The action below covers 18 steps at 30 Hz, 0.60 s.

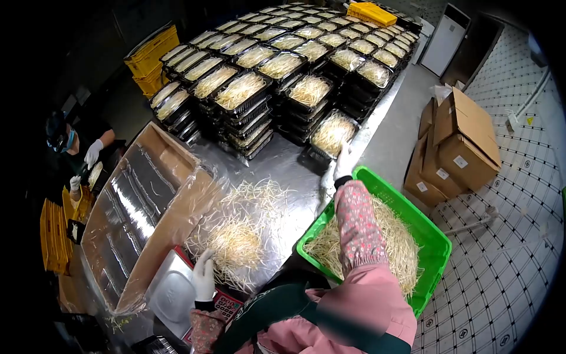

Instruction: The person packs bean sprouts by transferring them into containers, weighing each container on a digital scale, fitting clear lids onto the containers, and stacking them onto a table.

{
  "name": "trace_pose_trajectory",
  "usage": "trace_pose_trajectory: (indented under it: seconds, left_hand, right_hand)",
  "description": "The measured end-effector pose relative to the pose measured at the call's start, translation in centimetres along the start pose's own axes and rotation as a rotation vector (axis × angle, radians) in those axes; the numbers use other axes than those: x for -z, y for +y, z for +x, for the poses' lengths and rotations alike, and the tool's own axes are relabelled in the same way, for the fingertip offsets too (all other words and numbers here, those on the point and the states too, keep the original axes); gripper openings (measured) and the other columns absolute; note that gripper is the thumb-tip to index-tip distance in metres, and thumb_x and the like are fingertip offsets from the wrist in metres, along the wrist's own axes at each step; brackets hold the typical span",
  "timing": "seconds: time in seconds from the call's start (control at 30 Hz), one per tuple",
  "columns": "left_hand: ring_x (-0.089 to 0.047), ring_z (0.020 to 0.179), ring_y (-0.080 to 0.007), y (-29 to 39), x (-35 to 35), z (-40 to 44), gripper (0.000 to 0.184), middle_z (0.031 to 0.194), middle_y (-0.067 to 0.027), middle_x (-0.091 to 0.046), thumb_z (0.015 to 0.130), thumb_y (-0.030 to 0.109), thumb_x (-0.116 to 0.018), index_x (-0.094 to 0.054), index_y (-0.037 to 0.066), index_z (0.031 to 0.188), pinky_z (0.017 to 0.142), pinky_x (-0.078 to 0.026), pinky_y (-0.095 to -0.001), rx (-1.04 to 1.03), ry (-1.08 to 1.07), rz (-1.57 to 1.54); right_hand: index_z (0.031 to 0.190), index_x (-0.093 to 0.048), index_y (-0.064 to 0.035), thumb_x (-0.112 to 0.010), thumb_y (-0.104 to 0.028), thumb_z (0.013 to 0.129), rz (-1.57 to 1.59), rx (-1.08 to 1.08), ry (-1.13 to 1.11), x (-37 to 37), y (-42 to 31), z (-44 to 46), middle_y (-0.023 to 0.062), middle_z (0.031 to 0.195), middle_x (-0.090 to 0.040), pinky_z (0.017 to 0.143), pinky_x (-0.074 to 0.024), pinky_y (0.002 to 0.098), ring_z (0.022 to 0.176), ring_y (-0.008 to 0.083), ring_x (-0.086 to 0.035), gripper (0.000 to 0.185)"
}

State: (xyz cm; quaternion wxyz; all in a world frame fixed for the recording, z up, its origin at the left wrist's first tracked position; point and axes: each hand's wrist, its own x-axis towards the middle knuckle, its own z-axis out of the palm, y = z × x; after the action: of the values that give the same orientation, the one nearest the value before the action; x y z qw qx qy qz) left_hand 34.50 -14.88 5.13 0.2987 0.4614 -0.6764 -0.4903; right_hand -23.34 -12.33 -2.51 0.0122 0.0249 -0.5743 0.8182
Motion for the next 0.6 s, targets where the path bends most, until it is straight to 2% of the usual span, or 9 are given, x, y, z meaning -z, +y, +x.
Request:
trace_pose_trajectory:
  seconds: [0.07, 0.1, 0.13, 0.2, 0.27, 0.4, 0.47, 0.53, 0.6]
  left_hand:
    - [-0.062, 0.117, -0.0235, 0.4, 1.7, -0.1, 0.034, 0.124, -0.0175, -0.067, 0.1, 0.004, -0.051, -0.058, -0.008, 0.131, 0.104, -0.046, -0.033, 0.031, 0.098, -0.055]
    - [-0.063, 0.116, -0.0232, -0.2, 2.6, -0.5, 0.034, 0.124, -0.0177, -0.067, 0.101, 0.003, -0.049, -0.057, -0.008, 0.132, 0.103, -0.046, -0.0328, 0.043, 0.166, -0.074]
    - [-0.063, 0.116, -0.0228, -1.0, 3.6, -0.9, 0.034, 0.124, -0.0179, -0.067, 0.101, 0.002, -0.048, -0.056, -0.009, 0.132, 0.103, -0.046, -0.0326, 0.054, 0.234, -0.092]
    - [-0.061, 0.12, -0.0236, -1.1, 6.6, -2.5, 0.038, 0.132, -0.0181, -0.062, 0.102, 0.004, -0.048, -0.053, -0.007, 0.138, 0.106, -0.044, -0.0333, 0.178, 0.328, -0.041]
    - [-0.055, 0.127, -0.0255, -4.6, 10.6, -5.2, 0.043, 0.142, -0.0192, -0.055, 0.103, 0.009, -0.052, -0.047, -0.005, 0.143, 0.109, -0.041, -0.0348, 0.074, 0.506, 0.043]
    - [-0.045, 0.137, -0.0314, -5.3, 18.0, -12.8, 0.058, 0.151, -0.0227, -0.044, 0.099, 0.021, -0.063, -0.041, -0.003, 0.148, 0.116, -0.034, -0.0402, 0.154, 0.907, 0.434]
    - [-0.043, 0.137, -0.0372, -5.8, 21.6, -17.1, 0.071, 0.15, -0.0252, -0.042, 0.094, 0.033, -0.071, -0.042, -0.005, 0.147, 0.116, -0.034, -0.0444, 0.384, 1.223, 0.949]
    - [-0.046, 0.133, -0.0408, -7.8, 25.9, -22.1, 0.086, 0.144, -0.028, -0.049, 0.09, 0.055, -0.068, -0.045, -0.007, 0.143, 0.114, -0.036, -0.0475, 0.752, 1.218, 1.426]
    - [-0.053, 0.127, -0.0424, -7.0, 26.7, -24.5, 0.085, 0.137, -0.029, -0.055, 0.092, 0.058, -0.062, -0.046, -0.009, 0.141, 0.11, -0.041, -0.0455, 0.932, 1.099, 1.172]
  right_hand:
    - [0.092, -0.068, -0.0015, -0.072, -0.024, 0.09, -0.141, 0.032, -0.081, 0.3, 5.8, 7.3, 0.0029, 0.071, -0.063, 0.054, -0.0461, 0.0276, 0.058, 0.0147, -0.055, 0.023]
    - [0.092, -0.066, 0.0011, -0.075, -0.024, 0.088, -0.442, 0.045, -0.076, 1.9, 10.2, 12.3, 0.0049, 0.072, -0.064, 0.055, -0.0475, 0.0303, 0.06, 0.0156, -0.057, 0.027]
    - [0.097, -0.069, 0.0011, -0.07, -0.024, 0.088, -0.542, -0.161, -0.078, -0.7, 4.3, 8.3, 0.0063, 0.075, -0.066, 0.056, -0.051, 0.0324, 0.059, 0.0161, -0.058, 0.027]
    - [0.095, -0.069, 0.0004, -0.073, -0.025, 0.086, -0.405, -0.152, -0.003, -2.6, 1.5, 6.1, 0.0054, 0.073, -0.065, 0.05, -0.0494, 0.0324, 0.058, 0.0163, -0.059, 0.027]
    - [0.094, -0.068, 0.0011, -0.074, -0.026, 0.087, -0.373, -0.256, 0.003, -2.8, 1.6, 6.6, 0.004, 0.071, -0.063, 0.047, -0.0492, 0.0326, 0.057, 0.0158, -0.059, 0.029]
    - [0.099, -0.064, 0.0003, -0.071, -0.046, 0.089, -0.33, -0.245, -0.014, 0.1, 3.3, 7.9, 0.0079, 0.084, -0.064, 0.05, -0.0518, 0.0327, 0.065, 0.016, -0.061, 0.047]
    - [0.108, -0.065, -0.0025, -0.069, -0.041, 0.094, -0.313, -0.171, -0.082, 1.2, 1.2, 4.4, 0.0051, 0.085, -0.064, 0.053, -0.0506, 0.0298, 0.062, 0.0132, -0.057, 0.041]
    - [0.135, -0.057, -0.0034, -0.069, -0.032, 0.096, -0.478, 0.076, -0.188, 3.6, 3.2, 2.4, 0.008, 0.101, -0.065, 0.073, -0.0526, 0.0308, 0.082, 0.0174, -0.063, 0.05]
    - [0.139, -0.055, -0.0031, -0.068, -0.03, 0.096, -0.618, 0.131, -0.299, 3.7, -0.1, -4.6, 0.0139, 0.117, -0.067, 0.094, -0.0493, 0.036, 0.106, 0.0225, -0.063, 0.053]
